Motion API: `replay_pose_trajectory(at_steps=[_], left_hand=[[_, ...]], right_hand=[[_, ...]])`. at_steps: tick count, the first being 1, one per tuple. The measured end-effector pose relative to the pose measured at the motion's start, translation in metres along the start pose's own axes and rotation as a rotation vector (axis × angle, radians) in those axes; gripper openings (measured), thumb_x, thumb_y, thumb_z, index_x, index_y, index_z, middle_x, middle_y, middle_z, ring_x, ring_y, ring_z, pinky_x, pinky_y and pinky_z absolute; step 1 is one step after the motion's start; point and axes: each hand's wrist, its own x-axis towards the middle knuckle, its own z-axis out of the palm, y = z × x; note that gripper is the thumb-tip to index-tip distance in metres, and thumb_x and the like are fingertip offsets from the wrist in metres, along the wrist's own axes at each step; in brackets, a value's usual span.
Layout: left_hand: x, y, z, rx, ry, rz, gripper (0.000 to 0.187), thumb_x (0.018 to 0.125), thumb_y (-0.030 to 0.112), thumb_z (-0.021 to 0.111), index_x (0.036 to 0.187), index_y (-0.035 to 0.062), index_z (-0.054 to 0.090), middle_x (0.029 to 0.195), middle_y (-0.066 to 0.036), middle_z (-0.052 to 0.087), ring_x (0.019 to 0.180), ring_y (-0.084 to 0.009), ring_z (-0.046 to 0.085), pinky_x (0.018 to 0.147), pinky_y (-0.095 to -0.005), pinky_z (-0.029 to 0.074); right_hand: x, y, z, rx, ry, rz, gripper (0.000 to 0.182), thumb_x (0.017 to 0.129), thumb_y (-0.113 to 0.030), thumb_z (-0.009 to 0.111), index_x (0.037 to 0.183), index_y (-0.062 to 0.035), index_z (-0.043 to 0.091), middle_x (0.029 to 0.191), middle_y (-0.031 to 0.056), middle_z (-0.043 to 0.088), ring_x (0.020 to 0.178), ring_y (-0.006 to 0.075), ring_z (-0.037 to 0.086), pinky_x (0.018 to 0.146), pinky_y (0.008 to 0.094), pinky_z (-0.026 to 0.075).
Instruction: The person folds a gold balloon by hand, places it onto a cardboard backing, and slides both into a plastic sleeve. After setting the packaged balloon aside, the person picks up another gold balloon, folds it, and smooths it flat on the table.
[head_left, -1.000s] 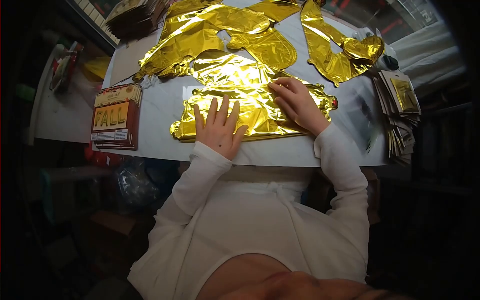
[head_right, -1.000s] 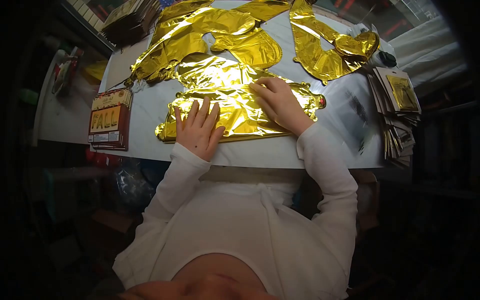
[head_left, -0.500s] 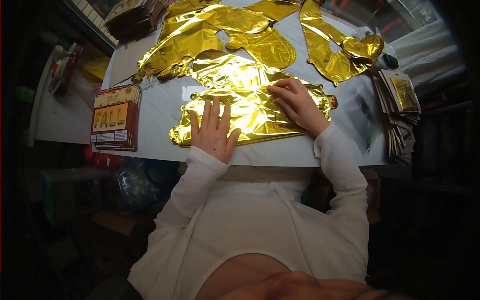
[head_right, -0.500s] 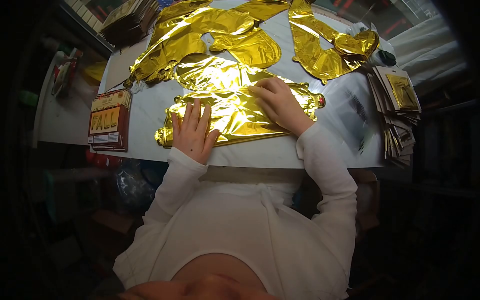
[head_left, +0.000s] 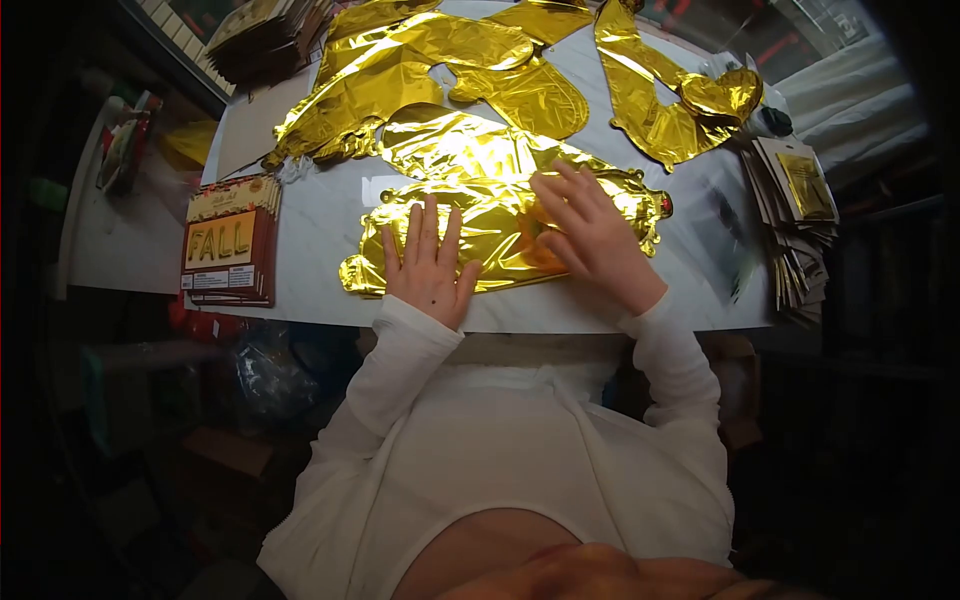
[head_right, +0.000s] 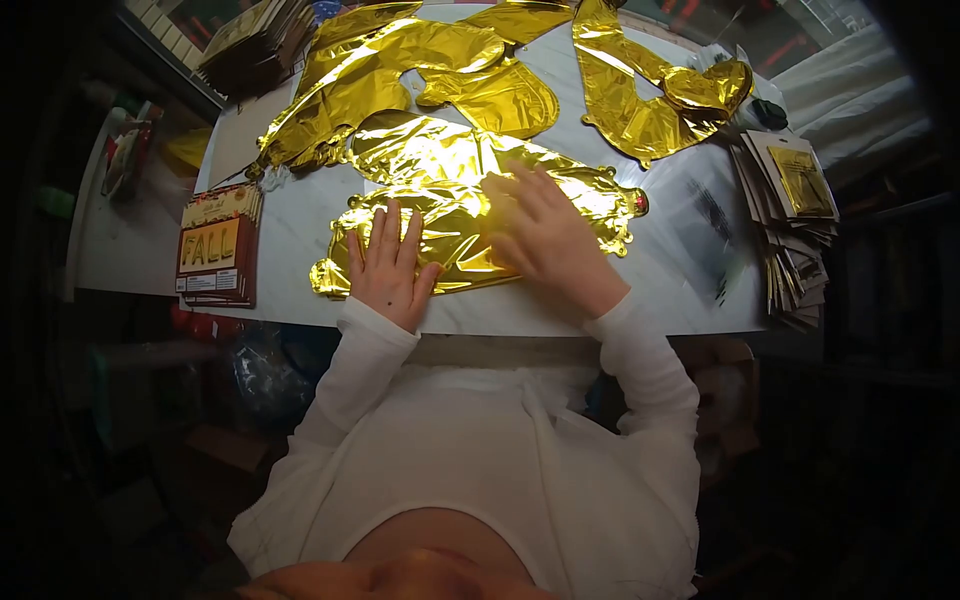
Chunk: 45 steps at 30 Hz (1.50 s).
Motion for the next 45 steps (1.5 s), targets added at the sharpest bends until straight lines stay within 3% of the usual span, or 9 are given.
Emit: replay_pose_trajectory(at_steps=[5, 12, 15, 21, 23, 27, 32, 35, 45], left_hand=[[-0.001, -0.002, 0.003, 0.132, 0.004, 0.024, 0.072, 0.099, 0.042, 0.061, 0.160, 0.0111, 0.039, 0.169, -0.019, 0.026, 0.157, -0.0346, 0.023, 0.125, -0.0622, 0.010], [0.000, -0.001, 0.001, -0.015, 0.035, 0.028, 0.070, 0.099, 0.043, 0.060, 0.159, 0.0109, 0.041, 0.168, -0.019, 0.028, 0.156, -0.0340, 0.025, 0.125, -0.0617, 0.010], [-0.001, 0.000, 0.000, -0.030, 0.030, 0.018, 0.070, 0.100, 0.043, 0.060, 0.159, 0.0102, 0.041, 0.168, -0.019, 0.029, 0.156, -0.0344, 0.025, 0.126, -0.0614, 0.009], [-0.001, 0.000, 0.000, -0.040, 0.036, 0.020, 0.071, 0.100, 0.042, 0.061, 0.159, 0.0093, 0.040, 0.168, -0.020, 0.029, 0.156, -0.0350, 0.025, 0.125, -0.0617, 0.009], [-0.001, -0.001, 0.001, -0.045, 0.031, 0.024, 0.071, 0.099, 0.041, 0.061, 0.159, 0.0090, 0.040, 0.168, -0.021, 0.028, 0.157, -0.0354, 0.024, 0.125, -0.0618, 0.009], [-0.001, -0.001, -0.001, -0.031, 0.041, 0.031, 0.072, 0.099, 0.041, 0.062, 0.159, 0.0085, 0.040, 0.168, -0.020, 0.028, 0.157, -0.0353, 0.024, 0.125, -0.0619, 0.009], [0.001, 0.001, -0.005, -0.022, 0.031, 0.024, 0.071, 0.098, 0.039, 0.064, 0.157, 0.0065, 0.042, 0.169, -0.019, 0.028, 0.157, -0.0346, 0.024, 0.125, -0.0623, 0.010], [0.002, 0.004, -0.012, -0.040, 0.045, 0.034, 0.069, 0.098, 0.037, 0.064, 0.156, 0.0057, 0.043, 0.168, -0.019, 0.029, 0.157, -0.0345, 0.025, 0.125, -0.0625, 0.011], [0.000, 0.003, -0.019, -0.008, 0.036, 0.066, 0.067, 0.100, 0.037, 0.063, 0.155, 0.0042, 0.044, 0.165, -0.020, 0.035, 0.156, -0.0343, 0.028, 0.124, -0.0636, 0.012]], right_hand=[[-0.015, -0.079, 0.047, 0.050, -0.161, -0.019, 0.075, 0.098, -0.041, 0.064, 0.156, -0.0002, 0.038, 0.162, 0.0191, 0.038, 0.153, 0.0355, 0.032, 0.124, 0.0508, 0.028], [-0.044, -0.057, 0.034, -0.042, -0.196, 0.148, 0.086, 0.098, -0.054, 0.058, 0.159, 0.0013, 0.033, 0.166, 0.0207, 0.032, 0.157, 0.0356, 0.025, 0.126, 0.0474, 0.021], [-0.065, -0.036, 0.013, -0.097, -0.200, 0.261, 0.083, 0.101, -0.049, 0.058, 0.160, 0.0015, 0.030, 0.167, 0.0196, 0.030, 0.157, 0.0355, 0.025, 0.126, 0.0474, 0.021], [-0.055, 0.014, -0.024, -0.129, -0.115, 0.367, 0.048, 0.106, -0.027, 0.054, 0.147, -0.0020, 0.054, 0.158, 0.0164, 0.046, 0.147, 0.0358, 0.040, 0.121, 0.0437, 0.030], [-0.033, 0.038, -0.029, 0.244, -0.016, 0.354, 0.038, 0.107, -0.023, 0.052, 0.136, -0.0014, 0.062, 0.143, 0.0160, 0.057, 0.134, 0.0338, 0.050, 0.115, 0.0397, 0.037], [-0.001, 0.099, -0.013, 0.257, -0.006, 0.242, 0.033, 0.108, -0.022, 0.051, 0.129, -0.0007, 0.065, 0.125, 0.0153, 0.062, 0.120, 0.0315, 0.056, 0.106, 0.0375, 0.043], [0.009, 0.117, -0.006, 0.120, -0.122, 0.229, 0.012, 0.099, -0.017, 0.065, 0.104, -0.0062, 0.069, 0.105, 0.0106, 0.061, 0.104, 0.0299, 0.057, 0.092, 0.0390, 0.046], [0.007, 0.115, -0.007, 0.112, -0.123, 0.220, 0.009, 0.093, -0.013, 0.072, 0.099, -0.0077, 0.068, 0.105, 0.0101, 0.061, 0.103, 0.0304, 0.057, 0.092, 0.0389, 0.047], [0.000, 0.107, -0.010, 0.138, -0.109, 0.226, 0.012, 0.090, -0.010, 0.074, 0.097, -0.0048, 0.065, 0.103, 0.0115, 0.059, 0.103, 0.0301, 0.057, 0.092, 0.0382, 0.046]])
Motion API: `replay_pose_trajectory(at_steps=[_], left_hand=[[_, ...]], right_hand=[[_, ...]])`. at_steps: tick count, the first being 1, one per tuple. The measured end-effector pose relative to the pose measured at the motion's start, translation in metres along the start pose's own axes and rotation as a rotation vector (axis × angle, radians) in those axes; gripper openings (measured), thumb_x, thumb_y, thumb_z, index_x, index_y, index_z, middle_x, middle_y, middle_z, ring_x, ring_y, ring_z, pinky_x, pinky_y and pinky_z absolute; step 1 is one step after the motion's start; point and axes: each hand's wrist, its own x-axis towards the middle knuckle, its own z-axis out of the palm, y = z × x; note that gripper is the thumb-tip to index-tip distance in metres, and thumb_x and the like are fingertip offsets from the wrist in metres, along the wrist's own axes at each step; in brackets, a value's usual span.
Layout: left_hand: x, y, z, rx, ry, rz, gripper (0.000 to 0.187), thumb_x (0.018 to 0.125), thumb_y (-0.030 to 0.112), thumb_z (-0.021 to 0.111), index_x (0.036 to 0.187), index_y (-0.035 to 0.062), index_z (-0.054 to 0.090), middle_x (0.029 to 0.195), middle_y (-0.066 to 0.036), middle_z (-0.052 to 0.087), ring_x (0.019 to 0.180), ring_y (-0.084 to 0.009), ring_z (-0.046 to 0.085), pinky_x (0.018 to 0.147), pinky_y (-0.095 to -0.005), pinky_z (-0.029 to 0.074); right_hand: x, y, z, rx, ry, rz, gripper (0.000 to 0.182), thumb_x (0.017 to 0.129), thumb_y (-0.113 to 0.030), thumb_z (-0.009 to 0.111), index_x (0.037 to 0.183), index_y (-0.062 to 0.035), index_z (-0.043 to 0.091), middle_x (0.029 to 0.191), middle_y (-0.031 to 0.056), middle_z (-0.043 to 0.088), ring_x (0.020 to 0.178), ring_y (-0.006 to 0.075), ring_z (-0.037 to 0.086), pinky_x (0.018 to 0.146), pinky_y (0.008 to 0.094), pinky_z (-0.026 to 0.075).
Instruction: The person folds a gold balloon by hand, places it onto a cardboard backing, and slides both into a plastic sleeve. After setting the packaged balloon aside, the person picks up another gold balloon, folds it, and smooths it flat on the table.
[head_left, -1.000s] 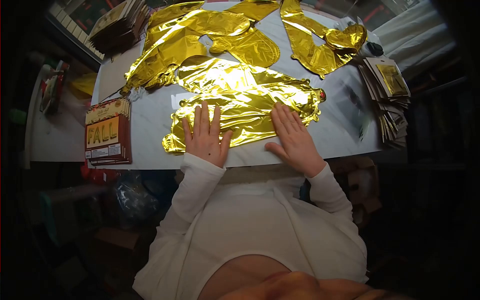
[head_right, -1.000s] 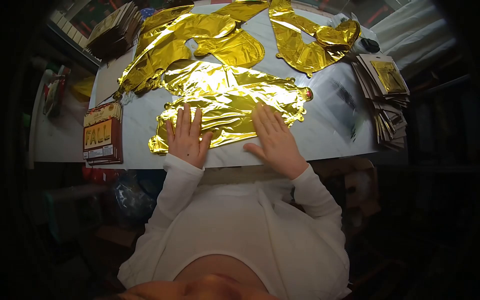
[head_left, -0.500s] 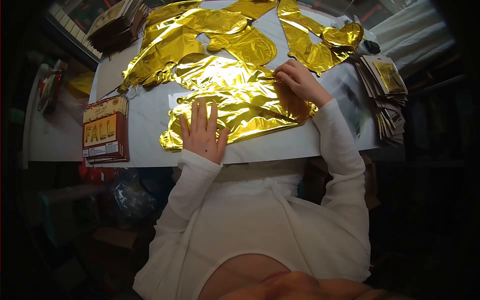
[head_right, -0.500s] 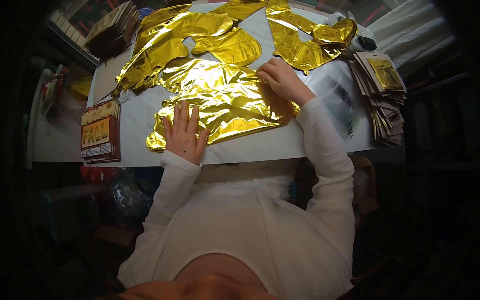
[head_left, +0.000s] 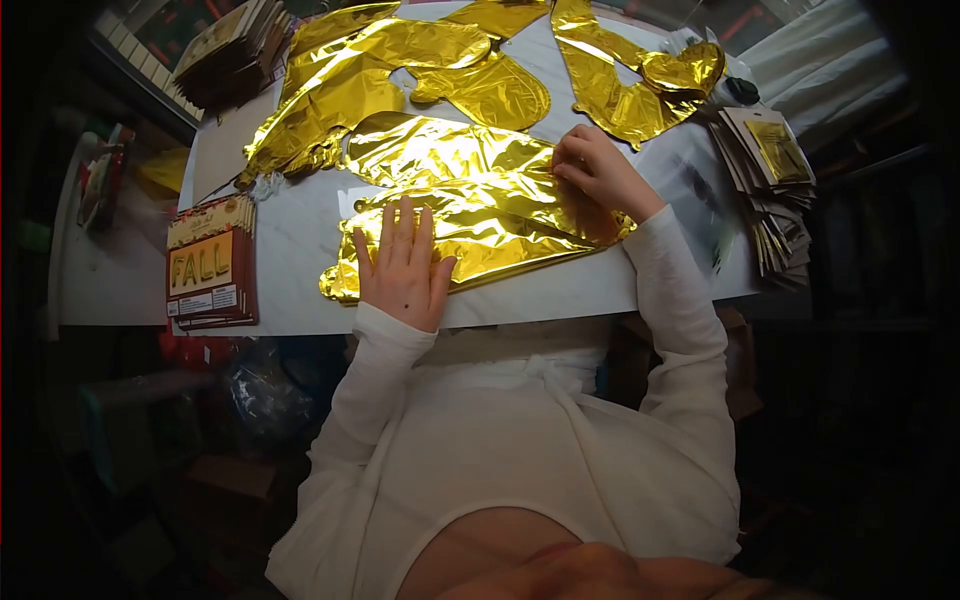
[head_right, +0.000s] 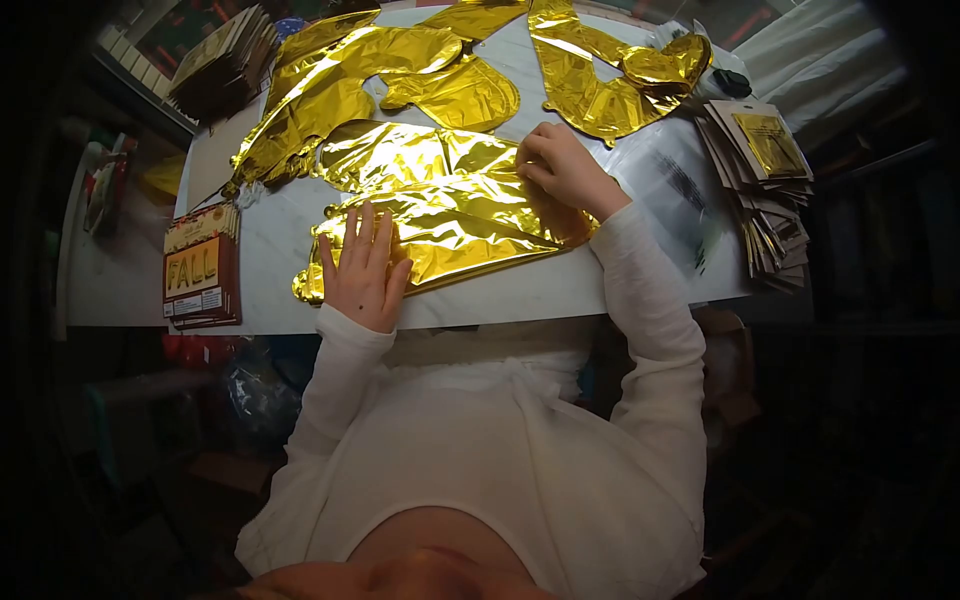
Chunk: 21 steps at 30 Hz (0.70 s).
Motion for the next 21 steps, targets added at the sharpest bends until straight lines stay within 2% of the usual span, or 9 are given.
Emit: replay_pose_trajectory(at_steps=[6, 8, 15, 18, 21], left_hand=[[-0.002, 0.000, 0.007, -0.047, -0.002, -0.030, 0.069, 0.100, 0.038, 0.062, 0.157, 0.0046, 0.041, 0.167, -0.018, 0.032, 0.156, -0.0339, 0.028, 0.124, -0.0625, 0.011], [-0.004, -0.003, 0.015, -0.001, -0.013, -0.019, 0.072, 0.100, 0.039, 0.061, 0.159, 0.0054, 0.038, 0.168, -0.018, 0.029, 0.156, -0.0338, 0.027, 0.125, -0.0622, 0.011], [-0.007, -0.003, 0.019, -0.001, -0.010, -0.031, 0.070, 0.100, 0.039, 0.061, 0.159, 0.0070, 0.040, 0.169, -0.017, 0.028, 0.156, -0.0342, 0.027, 0.125, -0.0608, 0.011], [-0.006, -0.002, 0.018, -0.032, -0.022, -0.042, 0.070, 0.100, 0.039, 0.062, 0.158, 0.0070, 0.040, 0.169, -0.018, 0.029, 0.156, -0.0346, 0.027, 0.125, -0.0594, 0.013], [-0.006, -0.003, 0.018, -0.040, 0.006, -0.031, 0.069, 0.100, 0.037, 0.061, 0.159, 0.0098, 0.040, 0.168, -0.017, 0.031, 0.154, -0.0375, 0.029, 0.124, -0.0603, 0.019]], right_hand=[[-0.003, 0.002, 0.003, 0.014, 0.036, -0.013, 0.012, 0.088, -0.008, 0.074, 0.096, -0.0045, 0.065, 0.103, 0.0113, 0.058, 0.103, 0.0298, 0.057, 0.092, 0.0377, 0.046], [-0.003, 0.005, 0.006, 0.046, 0.054, -0.002, 0.012, 0.086, -0.013, 0.074, 0.095, -0.0077, 0.068, 0.104, 0.0097, 0.059, 0.103, 0.0313, 0.054, 0.093, 0.0406, 0.047], [-0.003, 0.004, 0.006, 0.035, 0.055, -0.005, 0.013, 0.087, -0.014, 0.074, 0.097, -0.0075, 0.068, 0.104, 0.0099, 0.059, 0.103, 0.0314, 0.055, 0.093, 0.0404, 0.047], [-0.004, -0.004, 0.004, 0.021, 0.052, 0.003, 0.013, 0.089, -0.008, 0.073, 0.097, -0.0036, 0.065, 0.106, 0.0118, 0.058, 0.105, 0.0308, 0.058, 0.093, 0.0391, 0.047], [-0.006, -0.035, 0.012, -0.006, 0.163, -0.042, 0.021, 0.093, -0.013, 0.070, 0.112, -0.0050, 0.065, 0.121, 0.0145, 0.060, 0.116, 0.0345, 0.059, 0.100, 0.0423, 0.048]])
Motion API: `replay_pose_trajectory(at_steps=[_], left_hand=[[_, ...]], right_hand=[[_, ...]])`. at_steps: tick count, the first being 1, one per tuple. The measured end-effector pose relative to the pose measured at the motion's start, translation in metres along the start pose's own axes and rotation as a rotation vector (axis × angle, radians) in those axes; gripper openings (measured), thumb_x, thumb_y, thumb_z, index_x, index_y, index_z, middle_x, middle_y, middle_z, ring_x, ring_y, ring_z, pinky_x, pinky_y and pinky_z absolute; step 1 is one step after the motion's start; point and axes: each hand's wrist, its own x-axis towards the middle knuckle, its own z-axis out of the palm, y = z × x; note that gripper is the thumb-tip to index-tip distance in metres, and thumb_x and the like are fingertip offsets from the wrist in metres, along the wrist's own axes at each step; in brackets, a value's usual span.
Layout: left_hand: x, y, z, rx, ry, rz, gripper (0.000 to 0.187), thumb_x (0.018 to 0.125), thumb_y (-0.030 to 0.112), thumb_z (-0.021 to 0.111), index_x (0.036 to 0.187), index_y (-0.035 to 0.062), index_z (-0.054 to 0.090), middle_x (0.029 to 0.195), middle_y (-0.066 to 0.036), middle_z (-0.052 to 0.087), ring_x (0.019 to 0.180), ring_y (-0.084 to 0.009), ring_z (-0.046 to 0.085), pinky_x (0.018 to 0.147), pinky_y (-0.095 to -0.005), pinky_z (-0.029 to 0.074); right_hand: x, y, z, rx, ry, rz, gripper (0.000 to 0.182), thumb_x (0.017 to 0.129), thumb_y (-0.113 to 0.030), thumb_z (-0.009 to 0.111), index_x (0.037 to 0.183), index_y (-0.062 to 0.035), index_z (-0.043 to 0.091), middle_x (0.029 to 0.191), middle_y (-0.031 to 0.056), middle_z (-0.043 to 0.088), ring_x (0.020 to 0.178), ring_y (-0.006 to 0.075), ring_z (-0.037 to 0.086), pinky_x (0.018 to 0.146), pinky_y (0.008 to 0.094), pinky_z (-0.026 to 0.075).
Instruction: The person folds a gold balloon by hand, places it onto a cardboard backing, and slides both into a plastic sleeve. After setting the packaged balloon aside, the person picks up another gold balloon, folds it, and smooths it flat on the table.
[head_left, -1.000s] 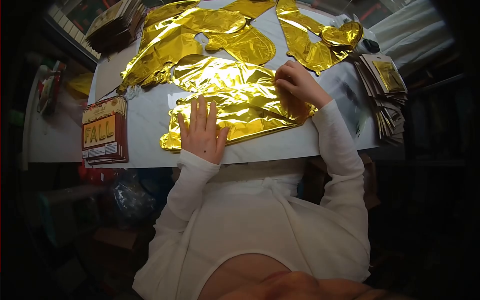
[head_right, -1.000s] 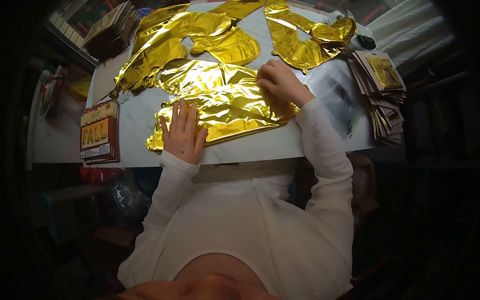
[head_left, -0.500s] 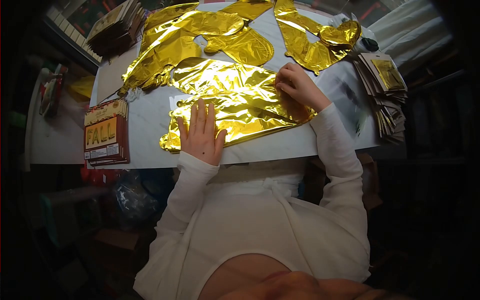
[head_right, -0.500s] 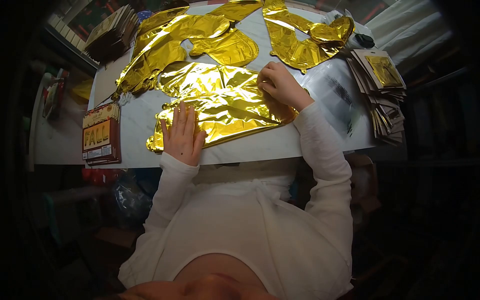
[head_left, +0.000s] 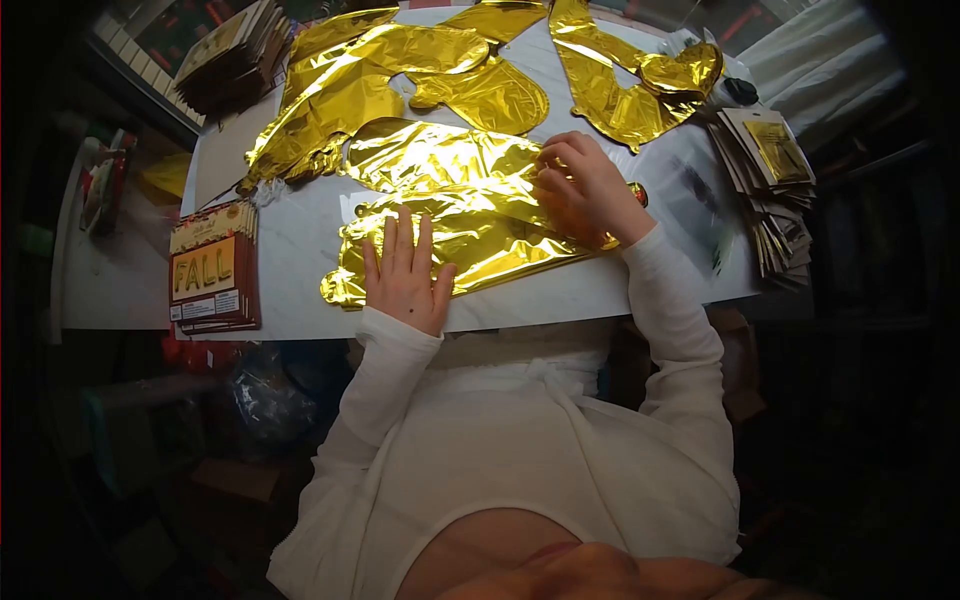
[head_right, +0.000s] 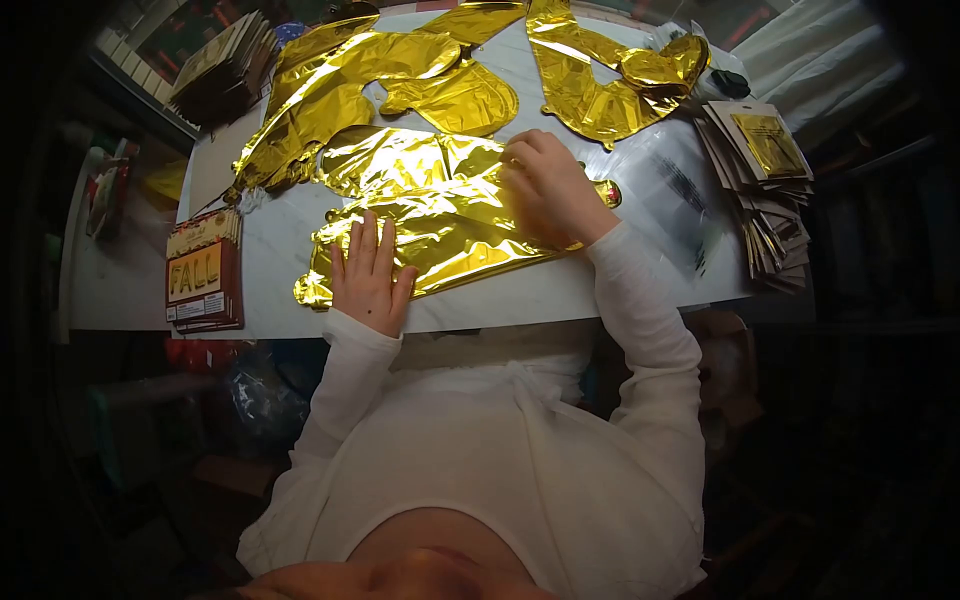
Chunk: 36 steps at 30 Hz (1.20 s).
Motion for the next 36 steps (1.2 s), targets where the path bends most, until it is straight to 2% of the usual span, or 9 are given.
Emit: replay_pose_trajectory(at_steps=[2, 5, 8, 20, 24, 28, 30, 34, 36], left_hand=[[0.000, 0.001, -0.001, 0.010, -0.012, -0.007, 0.069, 0.100, 0.038, 0.061, 0.160, 0.0101, 0.039, 0.168, -0.017, 0.030, 0.155, -0.0368, 0.028, 0.124, -0.0601, 0.018], [0.000, 0.003, -0.002, 0.021, -0.017, -0.009, 0.071, 0.100, 0.038, 0.061, 0.160, 0.0107, 0.038, 0.169, -0.017, 0.030, 0.156, -0.0353, 0.027, 0.124, -0.0597, 0.016], [0.000, 0.004, -0.002, 0.072, -0.019, -0.015, 0.070, 0.100, 0.042, 0.059, 0.159, 0.0087, 0.040, 0.168, -0.016, 0.031, 0.156, -0.0329, 0.027, 0.125, -0.0601, 0.011], [-0.002, 0.003, 0.000, 0.052, -0.010, -0.027, 0.072, 0.100, 0.045, 0.060, 0.159, 0.0098, 0.040, 0.169, -0.015, 0.030, 0.156, -0.0309, 0.027, 0.124, -0.0638, 0.007], [-0.002, 0.002, 0.003, 0.053, -0.001, -0.024, 0.073, 0.100, 0.045, 0.059, 0.160, 0.0098, 0.039, 0.169, -0.015, 0.030, 0.156, -0.0311, 0.027, 0.125, -0.0628, 0.007], [-0.003, 0.002, 0.005, 0.055, 0.006, -0.038, 0.072, 0.099, 0.046, 0.058, 0.160, 0.0116, 0.039, 0.169, -0.014, 0.031, 0.156, -0.0297, 0.028, 0.120, -0.0730, 0.003], [-0.003, 0.003, 0.005, 0.097, 0.010, -0.046, 0.072, 0.100, 0.047, 0.058, 0.160, 0.0123, 0.039, 0.169, -0.013, 0.030, 0.156, -0.0287, 0.029, 0.117, -0.0775, 0.002], [-0.003, 0.002, 0.004, 0.096, 0.004, -0.047, 0.070, 0.101, 0.047, 0.054, 0.160, 0.0141, 0.037, 0.169, -0.011, 0.029, 0.156, -0.0253, 0.029, 0.111, -0.0838, 0.000], [-0.003, 0.002, 0.005, 0.080, 0.000, -0.048, 0.069, 0.101, 0.047, 0.054, 0.160, 0.0148, 0.037, 0.169, -0.011, 0.028, 0.156, -0.0255, 0.029, 0.111, -0.0834, 0.001]], right_hand=[[-0.002, -0.045, 0.008, -0.095, 0.007, -0.299, 0.036, 0.095, -0.016, 0.068, 0.128, -0.0039, 0.061, 0.137, 0.0191, 0.057, 0.128, 0.0387, 0.055, 0.108, 0.0451, 0.046], [-0.022, -0.109, 0.038, -0.064, -0.174, -0.248, 0.070, 0.098, -0.033, 0.065, 0.154, 0.0013, 0.039, 0.160, 0.0213, 0.040, 0.151, 0.0383, 0.034, 0.123, 0.0505, 0.028], [-0.036, -0.116, 0.069, -0.178, -0.201, -0.262, 0.080, 0.099, -0.049, 0.059, 0.157, 0.0016, 0.035, 0.164, 0.0201, 0.035, 0.154, 0.0359, 0.030, 0.125, 0.0511, 0.024], [-0.082, -0.036, 0.007, -0.434, -0.259, 0.289, 0.085, 0.101, -0.056, 0.054, 0.163, -0.0042, 0.026, 0.172, 0.0202, 0.015, 0.160, 0.0376, 0.013, 0.126, 0.0567, 0.008], [-0.039, -0.029, -0.008, -0.406, -0.324, 0.180, 0.084, 0.101, -0.055, 0.057, 0.163, -0.0070, 0.027, 0.171, 0.0216, 0.016, 0.159, 0.0396, 0.012, 0.125, 0.0591, 0.013], [0.045, -0.006, 0.014, -0.193, -0.263, -0.028, 0.070, 0.098, -0.042, 0.068, 0.154, -0.0070, 0.046, 0.156, 0.0234, 0.043, 0.145, 0.0412, 0.041, 0.117, 0.0485, 0.038], [0.088, -0.004, 0.027, -0.113, -0.330, 0.033, 0.063, 0.093, -0.040, 0.074, 0.143, -0.0058, 0.056, 0.139, 0.0207, 0.058, 0.130, 0.0364, 0.054, 0.105, 0.0421, 0.046], [0.133, 0.001, 0.049, -0.138, -0.369, 0.050, 0.058, 0.088, -0.040, 0.079, 0.132, -0.0058, 0.061, 0.119, 0.0161, 0.069, 0.111, 0.0317, 0.064, 0.092, 0.0406, 0.051], [0.139, 0.002, 0.053, 0.018, -0.405, 0.230, 0.051, 0.084, -0.036, 0.083, 0.121, -0.0064, 0.064, 0.099, 0.0120, 0.073, 0.090, 0.0271, 0.069, 0.080, 0.0381, 0.054]])
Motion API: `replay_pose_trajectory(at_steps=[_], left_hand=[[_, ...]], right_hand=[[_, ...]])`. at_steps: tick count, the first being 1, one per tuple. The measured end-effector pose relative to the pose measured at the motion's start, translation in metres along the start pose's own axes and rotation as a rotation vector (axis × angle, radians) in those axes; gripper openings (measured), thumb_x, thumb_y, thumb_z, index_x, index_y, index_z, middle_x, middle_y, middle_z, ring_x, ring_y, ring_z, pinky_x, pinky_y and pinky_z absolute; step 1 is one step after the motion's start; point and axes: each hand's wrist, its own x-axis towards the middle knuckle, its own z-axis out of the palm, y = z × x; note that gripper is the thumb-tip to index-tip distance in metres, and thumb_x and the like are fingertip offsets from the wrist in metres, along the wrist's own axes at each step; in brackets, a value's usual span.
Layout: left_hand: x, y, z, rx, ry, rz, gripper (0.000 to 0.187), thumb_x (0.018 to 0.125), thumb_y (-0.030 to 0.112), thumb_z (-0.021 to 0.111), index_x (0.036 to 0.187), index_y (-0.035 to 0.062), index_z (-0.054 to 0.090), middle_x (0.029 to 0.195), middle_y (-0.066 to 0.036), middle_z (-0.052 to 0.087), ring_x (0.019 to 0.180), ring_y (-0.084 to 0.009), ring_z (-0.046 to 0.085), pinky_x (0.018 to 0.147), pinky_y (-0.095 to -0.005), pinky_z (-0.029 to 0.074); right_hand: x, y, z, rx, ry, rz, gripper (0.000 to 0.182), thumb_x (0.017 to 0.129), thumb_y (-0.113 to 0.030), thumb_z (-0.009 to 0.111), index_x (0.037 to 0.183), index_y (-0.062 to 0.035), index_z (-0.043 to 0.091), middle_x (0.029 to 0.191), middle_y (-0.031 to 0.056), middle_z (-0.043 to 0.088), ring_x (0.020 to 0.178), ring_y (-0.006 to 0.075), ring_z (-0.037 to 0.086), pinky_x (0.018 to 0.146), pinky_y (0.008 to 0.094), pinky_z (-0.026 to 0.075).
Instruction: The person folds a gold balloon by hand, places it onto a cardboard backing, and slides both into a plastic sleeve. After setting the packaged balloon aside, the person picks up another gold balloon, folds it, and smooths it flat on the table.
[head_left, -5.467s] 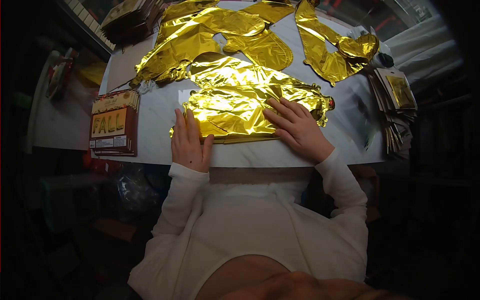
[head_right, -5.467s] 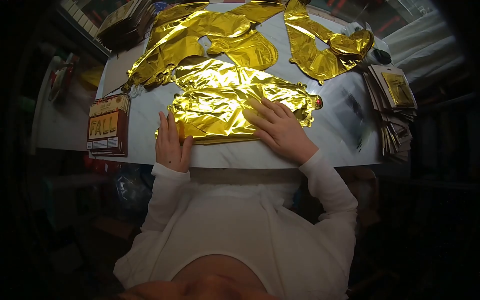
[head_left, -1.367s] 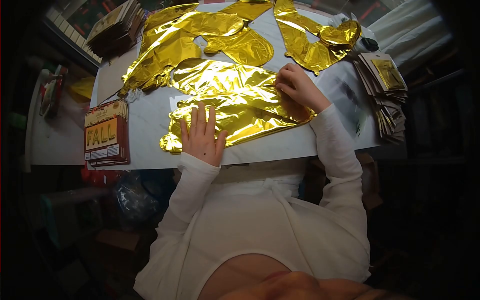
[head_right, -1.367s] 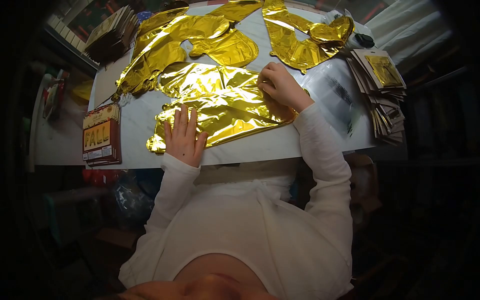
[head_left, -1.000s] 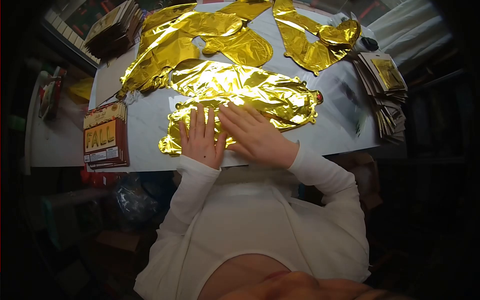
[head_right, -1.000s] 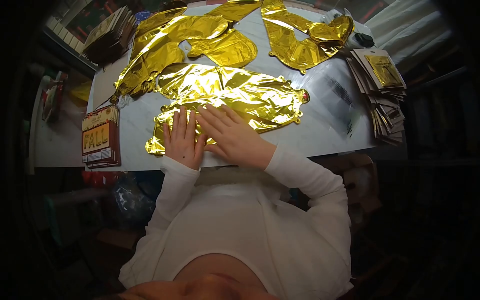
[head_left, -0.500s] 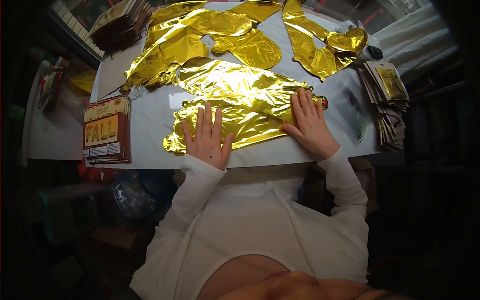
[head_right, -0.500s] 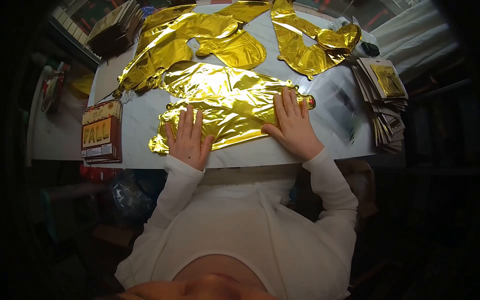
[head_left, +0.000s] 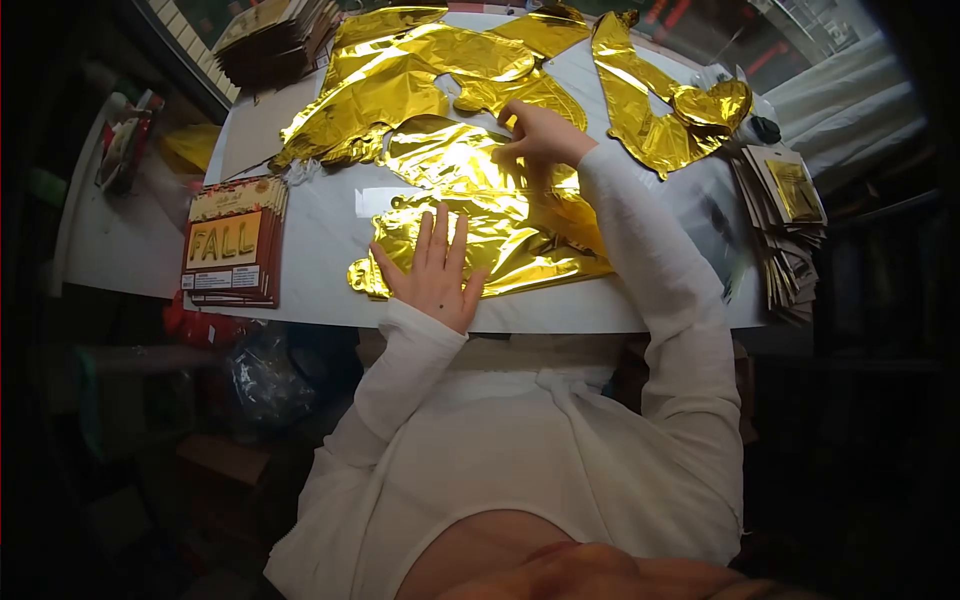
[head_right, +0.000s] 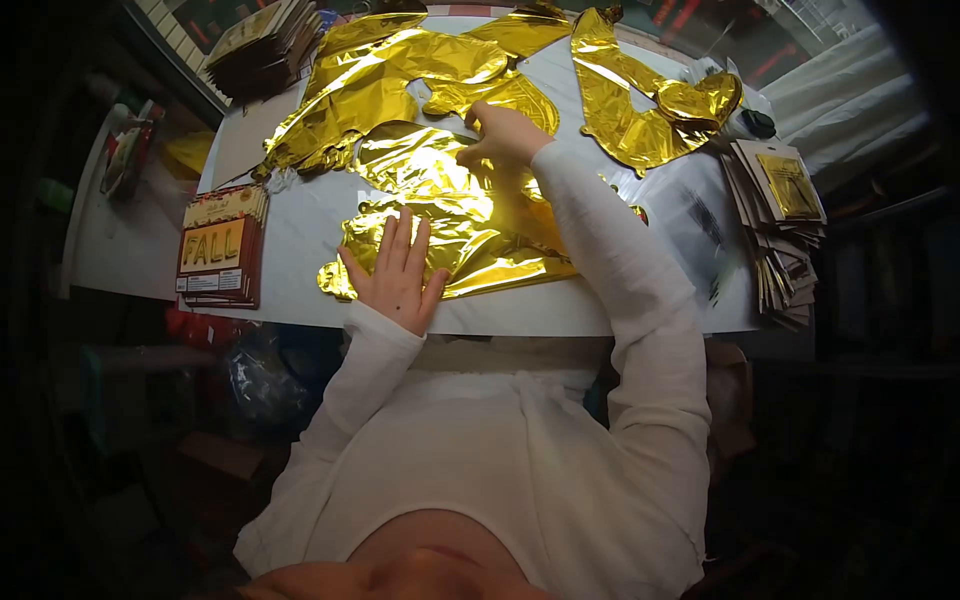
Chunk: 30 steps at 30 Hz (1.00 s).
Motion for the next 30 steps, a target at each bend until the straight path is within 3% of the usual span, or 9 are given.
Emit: replay_pose_trajectory(at_steps=[1, 5, 8, 10, 11, 14, 23, 25, 30], left_hand=[[0.000, 0.000, -0.001, 0.001, 0.001, -0.001, 0.069, 0.101, 0.047, 0.054, 0.160, 0.0148, 0.037, 0.169, -0.011, 0.028, 0.156, -0.0255, 0.029, 0.111, -0.0834, 0.001], [0.001, 0.001, -0.004, 0.002, -0.014, -0.004, 0.068, 0.101, 0.046, 0.054, 0.160, 0.0150, 0.038, 0.169, -0.011, 0.028, 0.156, -0.0258, 0.029, 0.111, -0.0832, 0.001], [0.001, 0.001, -0.004, -0.003, -0.012, -0.001, 0.068, 0.101, 0.046, 0.054, 0.159, 0.0146, 0.038, 0.169, -0.011, 0.029, 0.156, -0.0266, 0.029, 0.111, -0.0831, 0.001], [0.001, 0.001, -0.003, -0.011, -0.005, -0.002, 0.068, 0.101, 0.046, 0.054, 0.159, 0.0142, 0.039, 0.169, -0.012, 0.030, 0.155, -0.0271, 0.030, 0.111, -0.0831, 0.001], [0.001, 0.001, -0.003, -0.003, -0.001, 0.003, 0.068, 0.101, 0.046, 0.054, 0.159, 0.0137, 0.039, 0.169, -0.012, 0.030, 0.155, -0.0277, 0.030, 0.112, -0.0829, 0.001], [0.000, 0.000, -0.003, 0.009, 0.002, 0.017, 0.069, 0.100, 0.046, 0.055, 0.158, 0.0127, 0.040, 0.168, -0.014, 0.031, 0.154, -0.0290, 0.032, 0.114, -0.0805, 0.003], [0.000, -0.001, -0.002, -0.024, 0.052, 0.030, 0.069, 0.099, 0.046, 0.058, 0.156, 0.0101, 0.044, 0.164, -0.016, 0.038, 0.153, -0.0312, 0.033, 0.123, -0.0677, 0.009], [0.000, 0.000, -0.002, -0.027, 0.055, 0.031, 0.069, 0.099, 0.046, 0.059, 0.156, 0.0099, 0.044, 0.164, -0.016, 0.038, 0.153, -0.0312, 0.033, 0.123, -0.0676, 0.009], [0.001, 0.001, -0.007, -0.033, 0.017, 0.022, 0.070, 0.099, 0.045, 0.058, 0.157, 0.0088, 0.042, 0.166, -0.015, 0.033, 0.155, -0.0310, 0.029, 0.123, -0.0665, 0.006]], right_hand=[[0.001, 0.003, 0.004, 0.074, 0.038, -0.011, 0.039, 0.085, -0.030, 0.082, 0.111, -0.0063, 0.066, 0.090, 0.0094, 0.073, 0.078, 0.0223, 0.068, 0.072, 0.0361, 0.053], [0.005, 0.005, -0.001, 0.177, -0.086, -0.003, 0.030, 0.084, -0.027, 0.082, 0.102, -0.0072, 0.067, 0.088, 0.0088, 0.071, 0.078, 0.0199, 0.067, 0.071, 0.0353, 0.052], [-0.021, -0.012, -0.003, 0.086, 0.027, -0.178, 0.024, 0.085, -0.025, 0.081, 0.095, -0.0084, 0.068, 0.094, 0.0089, 0.070, 0.086, 0.0237, 0.067, 0.075, 0.0366, 0.052], [-0.034, -0.014, 0.003, -0.066, 0.281, -0.313, 0.023, 0.086, -0.025, 0.080, 0.099, -0.0101, 0.067, 0.102, 0.0100, 0.068, 0.097, 0.0289, 0.065, 0.082, 0.0387, 0.051], [-0.033, -0.012, 0.002, -0.039, 0.232, -0.251, 0.035, 0.086, -0.031, 0.079, 0.113, -0.0123, 0.066, 0.112, 0.0164, 0.064, 0.110, 0.0376, 0.061, 0.096, 0.0449, 0.050], [-0.020, 0.005, 0.015, -0.085, 0.288, -0.143, 0.040, 0.086, -0.032, 0.079, 0.119, -0.0133, 0.065, 0.115, 0.0179, 0.064, 0.111, 0.0381, 0.061, 0.097, 0.0452, 0.051], [-0.008, -0.003, 0.003, -0.092, -0.034, 0.121, 0.028, 0.082, -0.034, 0.081, 0.101, -0.0154, 0.073, 0.107, 0.0075, 0.074, 0.106, 0.0302, 0.068, 0.093, 0.0457, 0.047], [-0.026, -0.008, 0.005, -0.147, 0.213, -0.159, 0.022, 0.087, -0.028, 0.078, 0.103, -0.0151, 0.071, 0.111, 0.0072, 0.073, 0.106, 0.0289, 0.068, 0.093, 0.0465, 0.045], [-0.090, -0.033, 0.002, -0.120, 0.391, -0.470, 0.022, 0.091, -0.012, 0.073, 0.110, -0.0088, 0.063, 0.102, 0.0048, 0.072, 0.113, 0.0294, 0.067, 0.097, 0.0436, 0.049]])
